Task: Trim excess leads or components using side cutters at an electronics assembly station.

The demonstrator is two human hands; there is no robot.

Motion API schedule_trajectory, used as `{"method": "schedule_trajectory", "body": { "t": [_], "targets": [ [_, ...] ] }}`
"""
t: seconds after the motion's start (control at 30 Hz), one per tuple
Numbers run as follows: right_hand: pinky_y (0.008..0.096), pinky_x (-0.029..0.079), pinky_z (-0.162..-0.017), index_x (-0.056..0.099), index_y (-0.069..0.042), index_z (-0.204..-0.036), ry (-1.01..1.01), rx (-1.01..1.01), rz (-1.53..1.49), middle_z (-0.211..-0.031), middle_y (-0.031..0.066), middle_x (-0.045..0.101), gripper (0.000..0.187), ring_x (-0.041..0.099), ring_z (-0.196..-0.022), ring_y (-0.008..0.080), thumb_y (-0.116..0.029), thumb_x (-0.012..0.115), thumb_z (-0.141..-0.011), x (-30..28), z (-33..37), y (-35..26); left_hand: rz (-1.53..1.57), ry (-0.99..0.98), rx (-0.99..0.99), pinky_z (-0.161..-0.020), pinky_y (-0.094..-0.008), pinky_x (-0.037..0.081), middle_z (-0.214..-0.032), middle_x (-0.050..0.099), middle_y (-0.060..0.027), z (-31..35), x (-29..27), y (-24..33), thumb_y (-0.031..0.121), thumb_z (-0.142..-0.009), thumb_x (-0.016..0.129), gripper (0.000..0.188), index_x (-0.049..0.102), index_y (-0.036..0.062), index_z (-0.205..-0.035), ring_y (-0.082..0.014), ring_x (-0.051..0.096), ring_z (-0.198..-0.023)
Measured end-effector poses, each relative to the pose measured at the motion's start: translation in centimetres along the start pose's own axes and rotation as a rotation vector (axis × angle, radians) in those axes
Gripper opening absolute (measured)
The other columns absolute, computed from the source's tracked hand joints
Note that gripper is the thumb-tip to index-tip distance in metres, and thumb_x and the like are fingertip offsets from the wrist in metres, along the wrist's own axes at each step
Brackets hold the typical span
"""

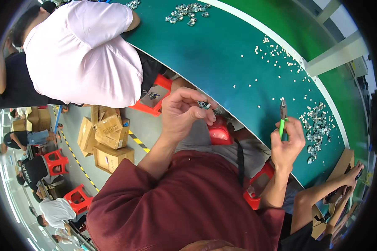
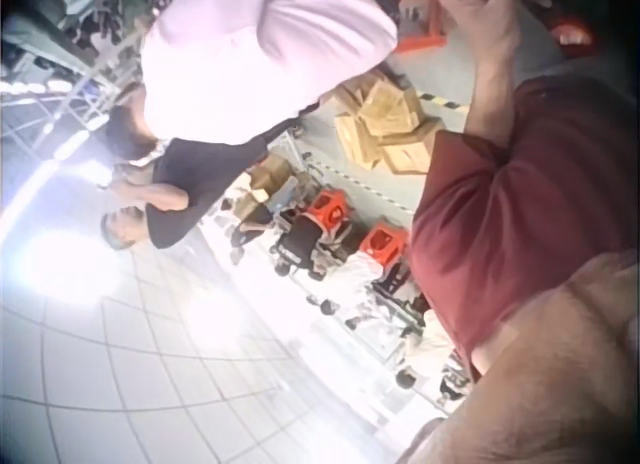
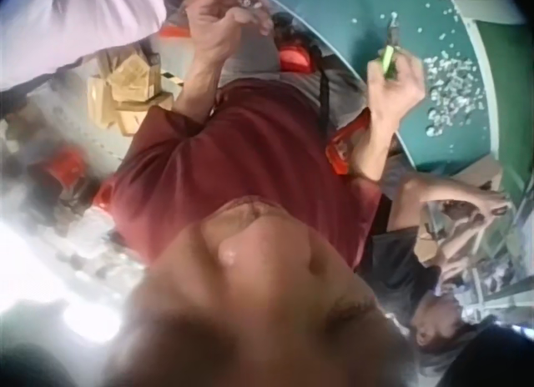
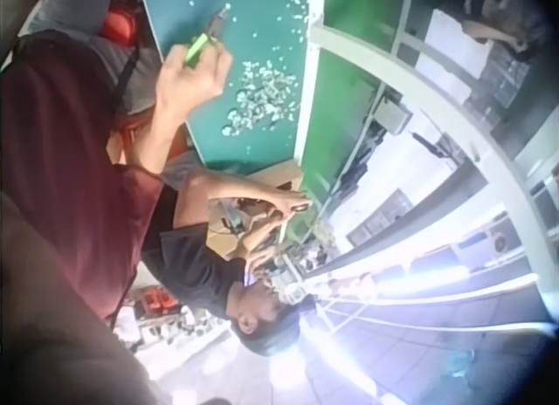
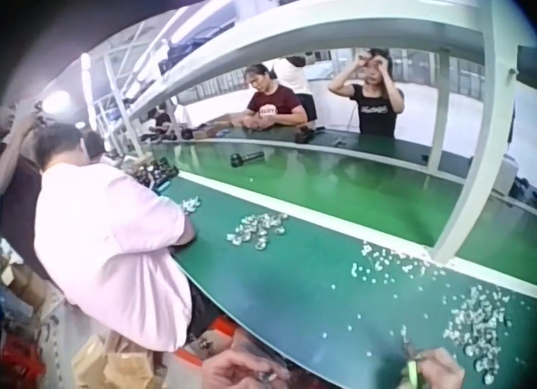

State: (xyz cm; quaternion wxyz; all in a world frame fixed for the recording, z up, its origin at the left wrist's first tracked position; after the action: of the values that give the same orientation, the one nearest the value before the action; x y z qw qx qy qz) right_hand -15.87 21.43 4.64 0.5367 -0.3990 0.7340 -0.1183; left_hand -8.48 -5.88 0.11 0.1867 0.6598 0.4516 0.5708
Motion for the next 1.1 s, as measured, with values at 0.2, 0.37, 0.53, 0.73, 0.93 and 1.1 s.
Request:
{"method": "schedule_trajectory", "body": {
  "t": [0.2,0.37,0.53,0.73,0.93,1.1],
  "targets": [
    [0.042,0.054,-0.066,0.07,0.001,-0.089,0.012,0.007,0.129,-0.099,0.0157,0.068,0.018,0.068,-0.075,0.0346,0.0,0.065,-0.072,0.7,0.1,1.6,-0.032,0.03,-0.016,-0.064,-0.0353,0.063,-0.101,0.069,-0.0255,-0.8,-0.4,-0.5,0.003,-0.088,0.074,0.027,0.059,-0.0041,-0.109,-0.0266,0.073,-0.076],
    [0.0457,0.053,-0.076,0.069,0.002,-0.099,0.049,-0.113,0.212,-0.11,0.0188,0.065,0.023,0.065,-0.089,0.0395,-0.008,0.065,-0.079,1.8,0.7,2.1,-0.243,0.151,0.005,-0.067,-0.029,0.061,-0.103,0.071,-0.0192,-1.4,-0.8,0.7,-0.004,-0.09,0.068,0.02,0.061,-0.0034,-0.108,-0.0202,0.073,-0.084],
    [0.0459,0.052,-0.085,0.068,0.004,-0.111,0.057,-0.161,0.213,-0.118,0.0223,0.063,0.029,0.063,-0.102,0.0414,-0.016,0.061,-0.091,1.9,2.4,4.4,-0.953,0.173,0.198,-0.077,-0.0318,0.057,-0.099,0.071,-0.0079,-6.7,-2.3,1.0,0.007,-0.087,0.072,0.019,0.068,0.0057,-0.106,-0.018,0.07,-0.09],
    [0.0489,0.052,-0.084,0.069,0.006,-0.11,-0.012,-0.2,0.245,-0.107,0.0257,0.064,0.045,0.062,-0.094,0.0427,-0.035,0.061,-0.092,0.9,2.0,-0.1,-1.192,0.185,0.38,-0.076,-0.0442,0.05,-0.086,0.063,-0.0132,-13.9,-5.6,0.8,0.002,-0.079,0.067,0.014,0.056,0.0049,-0.087,-0.0351,0.063,-0.092],
    [0.0465,0.054,-0.071,0.072,0.007,-0.102,0.802,-1.746,-0.391,-0.094,0.0221,0.068,0.054,0.065,-0.078,0.0357,-0.044,0.06,-0.092,1.1,5.0,4.6,-1.392,0.109,0.421,-0.098,-0.0442,0.039,-0.1,0.063,-0.007,-17.1,-7.5,-0.2,0.006,-0.072,0.074,0.015,0.061,0.0096,-0.08,-0.0285,0.054,-0.112],
    [0.0484,0.053,-0.07,0.071,0.009,-0.099,0.845,-1.904,-0.495,-0.092,0.0249,0.066,0.059,0.063,-0.077,0.0416,-0.049,0.057,-0.093,1.1,4.4,2.7,-1.381,0.231,0.369,-0.094,-0.0435,0.039,-0.093,0.06,-0.007,-18.5,-11.8,-1.5,0.005,-0.069,0.073,0.018,0.057,0.0106,-0.075,-0.0291,0.054,-0.105]
  ]
}}
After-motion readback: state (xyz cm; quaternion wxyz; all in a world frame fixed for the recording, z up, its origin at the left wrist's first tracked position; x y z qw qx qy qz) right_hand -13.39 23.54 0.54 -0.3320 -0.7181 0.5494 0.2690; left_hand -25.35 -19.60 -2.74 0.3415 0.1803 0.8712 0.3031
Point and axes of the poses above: each hand's wrist, its own z-axis away from the middle knuckle, its own x-axis out of the palm, y = z × x, the point moved 10 cm from there along -z, towards the middle knuckle
